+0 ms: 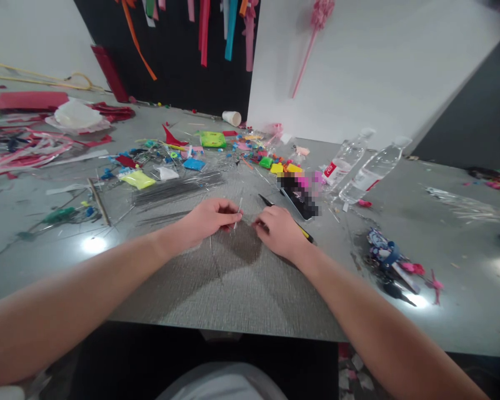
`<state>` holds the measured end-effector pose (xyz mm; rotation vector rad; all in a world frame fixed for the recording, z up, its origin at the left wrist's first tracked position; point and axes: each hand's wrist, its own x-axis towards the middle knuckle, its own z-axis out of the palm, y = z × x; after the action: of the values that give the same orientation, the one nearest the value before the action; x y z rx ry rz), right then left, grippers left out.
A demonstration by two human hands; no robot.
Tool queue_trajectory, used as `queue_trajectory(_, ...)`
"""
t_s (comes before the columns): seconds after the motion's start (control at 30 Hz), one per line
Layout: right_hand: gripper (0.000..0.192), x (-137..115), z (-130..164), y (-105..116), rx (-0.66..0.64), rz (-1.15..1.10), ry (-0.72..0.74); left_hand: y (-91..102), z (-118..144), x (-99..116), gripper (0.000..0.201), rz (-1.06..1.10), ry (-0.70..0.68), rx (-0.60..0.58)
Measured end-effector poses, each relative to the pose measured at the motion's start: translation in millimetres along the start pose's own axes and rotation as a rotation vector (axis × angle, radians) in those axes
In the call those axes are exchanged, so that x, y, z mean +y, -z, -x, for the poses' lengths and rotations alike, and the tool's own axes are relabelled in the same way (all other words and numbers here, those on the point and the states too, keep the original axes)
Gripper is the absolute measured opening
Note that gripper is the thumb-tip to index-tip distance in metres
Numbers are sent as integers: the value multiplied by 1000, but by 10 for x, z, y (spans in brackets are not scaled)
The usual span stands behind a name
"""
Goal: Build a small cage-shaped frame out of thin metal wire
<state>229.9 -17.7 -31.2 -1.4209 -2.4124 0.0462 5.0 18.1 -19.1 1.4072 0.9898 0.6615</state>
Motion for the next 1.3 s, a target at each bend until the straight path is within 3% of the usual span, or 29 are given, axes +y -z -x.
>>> queue_trajectory(0.1, 24, -100, 21, 30, 63, -108, 69, -23, 14, -9, 18, 67, 29, -16)
queue_trajectory(0.23, 37, -250, 48, 29, 15, -288, 69, -56, 43, -16, 19, 149, 54, -53)
queue_trajectory(0.43, 30, -277, 47, -40, 13, -396, -23, -97, 61, -34, 24, 213, 65, -47)
queue_trajectory(0.73, 25, -307, 39, -39, 57, -420, -9, -122, 59, -41, 23, 218, 6, -33)
queue_trajectory(1.07, 24, -329, 35, -7, 101, -609, -32, -91, 22, -56, 26, 409, -80, -111)
queue_trajectory(1.3, 22, -325, 62, 1, 36, -650, -39, -84, 47, -24, 24, 309, -182, -132)
